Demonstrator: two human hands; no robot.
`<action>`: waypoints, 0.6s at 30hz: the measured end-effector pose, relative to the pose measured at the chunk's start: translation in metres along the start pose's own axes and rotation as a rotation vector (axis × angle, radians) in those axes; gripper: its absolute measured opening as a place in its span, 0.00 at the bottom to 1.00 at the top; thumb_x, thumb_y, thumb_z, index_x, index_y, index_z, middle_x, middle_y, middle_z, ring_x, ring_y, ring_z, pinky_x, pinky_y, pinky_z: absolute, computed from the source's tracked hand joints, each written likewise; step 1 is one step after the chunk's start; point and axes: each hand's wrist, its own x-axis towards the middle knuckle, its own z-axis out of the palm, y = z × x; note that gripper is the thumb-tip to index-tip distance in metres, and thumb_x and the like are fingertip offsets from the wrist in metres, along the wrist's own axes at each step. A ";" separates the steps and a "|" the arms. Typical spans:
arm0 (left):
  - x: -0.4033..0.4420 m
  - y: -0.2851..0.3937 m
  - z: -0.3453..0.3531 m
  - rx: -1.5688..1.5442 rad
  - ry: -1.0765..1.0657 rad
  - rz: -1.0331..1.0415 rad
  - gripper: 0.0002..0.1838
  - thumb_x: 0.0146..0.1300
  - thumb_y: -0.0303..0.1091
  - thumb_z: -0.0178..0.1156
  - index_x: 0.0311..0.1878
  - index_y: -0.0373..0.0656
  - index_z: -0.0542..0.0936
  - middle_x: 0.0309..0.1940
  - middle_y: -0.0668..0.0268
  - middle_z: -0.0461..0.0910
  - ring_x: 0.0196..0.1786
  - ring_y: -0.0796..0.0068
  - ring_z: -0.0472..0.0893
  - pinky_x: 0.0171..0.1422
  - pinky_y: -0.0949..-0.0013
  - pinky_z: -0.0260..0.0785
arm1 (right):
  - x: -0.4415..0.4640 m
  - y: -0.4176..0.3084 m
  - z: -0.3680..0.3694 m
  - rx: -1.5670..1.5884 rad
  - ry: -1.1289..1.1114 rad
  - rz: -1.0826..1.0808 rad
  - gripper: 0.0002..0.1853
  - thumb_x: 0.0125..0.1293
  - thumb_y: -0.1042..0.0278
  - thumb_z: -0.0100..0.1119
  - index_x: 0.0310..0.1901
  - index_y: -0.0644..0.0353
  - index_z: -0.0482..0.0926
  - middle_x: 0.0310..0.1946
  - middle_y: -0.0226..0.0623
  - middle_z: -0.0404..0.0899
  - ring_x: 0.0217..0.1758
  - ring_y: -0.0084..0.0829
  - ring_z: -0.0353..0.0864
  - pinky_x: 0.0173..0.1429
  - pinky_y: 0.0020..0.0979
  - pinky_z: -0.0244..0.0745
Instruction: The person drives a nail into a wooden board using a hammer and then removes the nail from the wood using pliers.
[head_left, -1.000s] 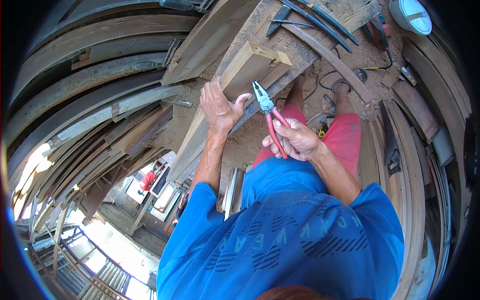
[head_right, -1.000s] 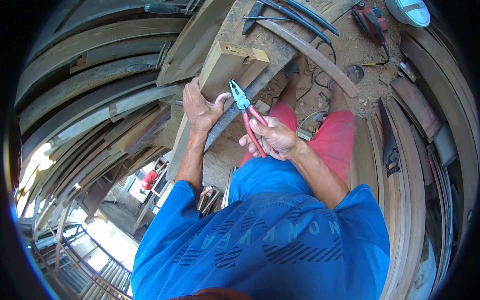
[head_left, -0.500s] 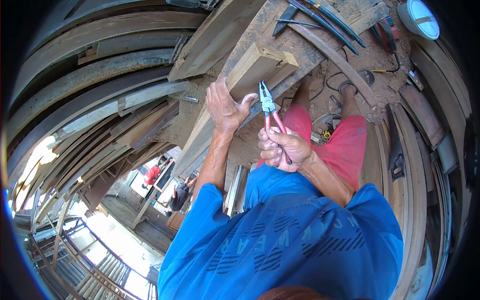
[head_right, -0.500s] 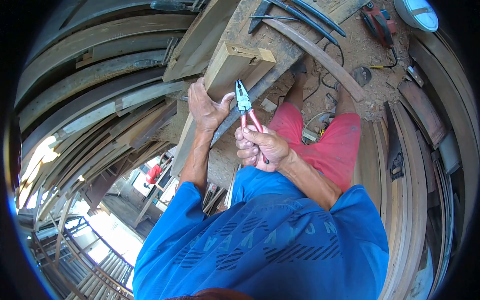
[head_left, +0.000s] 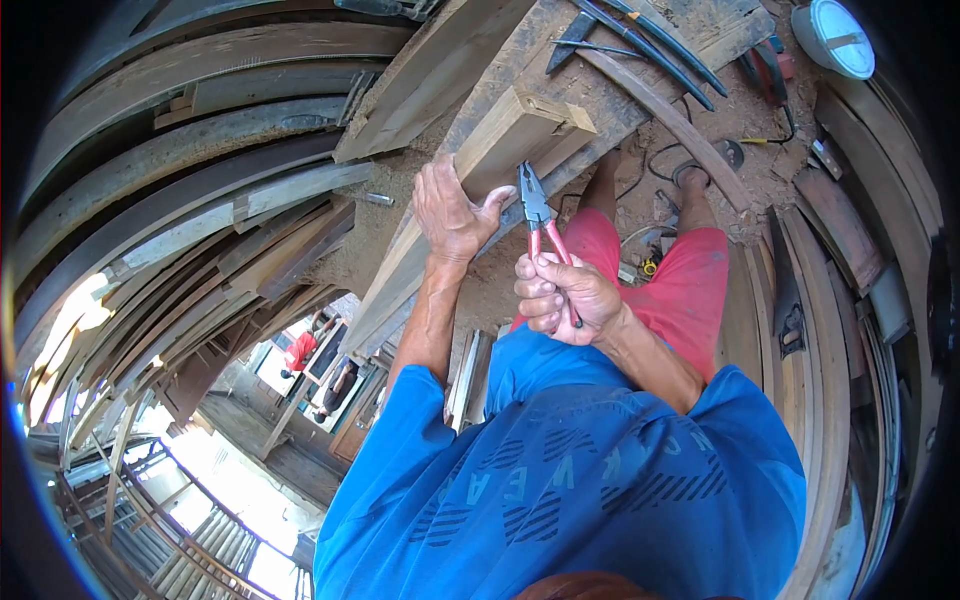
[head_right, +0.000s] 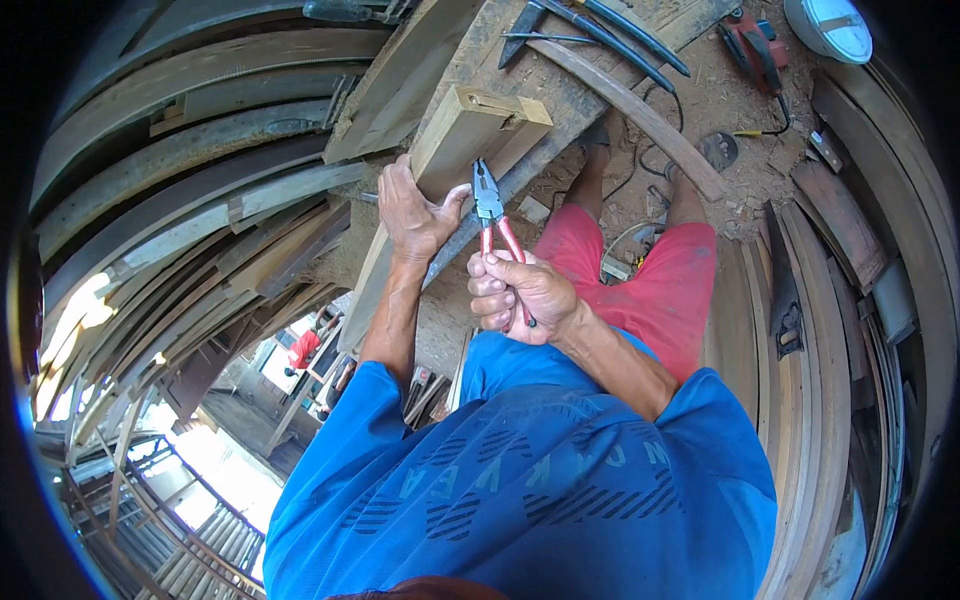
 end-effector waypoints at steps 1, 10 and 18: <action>-0.001 0.000 -0.001 -0.003 -0.002 -0.001 0.52 0.40 0.50 0.87 0.66 0.35 0.72 0.47 0.50 0.77 0.49 0.46 0.77 0.54 0.47 0.69 | -0.002 -0.001 -0.002 -0.169 0.076 -0.022 0.13 0.82 0.53 0.62 0.45 0.53 0.75 0.28 0.16 0.66 0.27 0.12 0.63 0.29 0.21 0.62; 0.000 0.000 -0.002 -0.019 -0.014 -0.018 0.52 0.41 0.50 0.86 0.66 0.35 0.71 0.48 0.50 0.77 0.50 0.45 0.76 0.55 0.47 0.70 | 0.002 0.002 0.002 -0.140 0.054 -0.035 0.12 0.82 0.54 0.61 0.44 0.50 0.73 0.28 0.15 0.64 0.26 0.11 0.63 0.29 0.21 0.63; 0.000 -0.003 -0.003 -0.004 -0.024 -0.024 0.51 0.41 0.49 0.87 0.65 0.35 0.72 0.47 0.49 0.77 0.50 0.44 0.77 0.56 0.46 0.71 | 0.004 0.000 -0.024 -0.489 0.153 -0.151 0.15 0.82 0.51 0.60 0.50 0.55 0.76 0.30 0.21 0.69 0.29 0.15 0.68 0.33 0.23 0.69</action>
